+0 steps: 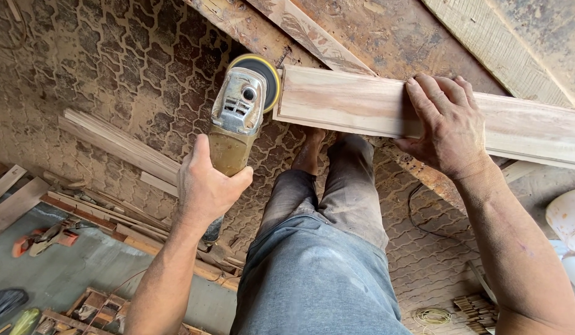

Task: Sanding wooden planks using an electric power sander in a workshop environment.

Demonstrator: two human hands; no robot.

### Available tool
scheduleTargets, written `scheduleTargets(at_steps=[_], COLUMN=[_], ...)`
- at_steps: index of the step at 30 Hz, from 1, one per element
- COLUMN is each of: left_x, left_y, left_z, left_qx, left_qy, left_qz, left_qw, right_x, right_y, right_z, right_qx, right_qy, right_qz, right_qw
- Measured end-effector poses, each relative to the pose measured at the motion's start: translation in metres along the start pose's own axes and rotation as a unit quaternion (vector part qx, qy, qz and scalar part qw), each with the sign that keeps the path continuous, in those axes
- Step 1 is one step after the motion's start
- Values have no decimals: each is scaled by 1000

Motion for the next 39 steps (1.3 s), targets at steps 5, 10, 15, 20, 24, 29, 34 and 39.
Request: scheduleTargets(at_steps=[5,10,15,20,24,29,34,39], left_x=[-4,-4,8,18,15,16,16,17], left_y=[1,-7,-19,-23,-17,-15,-16,-15], left_z=[4,-1,6,1,-5,-8,-10,-17], left_qx=[-12,-30,-34,-87,-78,-70,-77,-77], left_qy=[7,-118,-255,-308,-300,-295,-303,-305], left_qz=[22,308,593,647,640,632,634,625], left_qw=[1000,944,763,692,703,713,708,714], right_x=[1,-5,-10,-11,-9,-9,-9,-6], right_y=[0,0,0,0,1,1,1,3], right_z=[1,-2,-4,-4,-3,-3,-4,-3], right_qx=[-6,-9,-6,-18,-17,-20,-18,-10], right_qy=[12,18,7,15,19,21,15,9], right_qz=[-6,-4,-30,-29,-23,-24,-29,-29], right_qw=[1000,1000,1000,999,999,999,999,1000])
Point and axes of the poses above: each hand's wrist, its own z-axis away from the middle knuckle, its own x-axis out of the palm, y = z × x, the point moved 4 cm from there along -z, towards the middle knuckle, and after that the axes turned 4 degrees about -x, right-handed, at the moved point
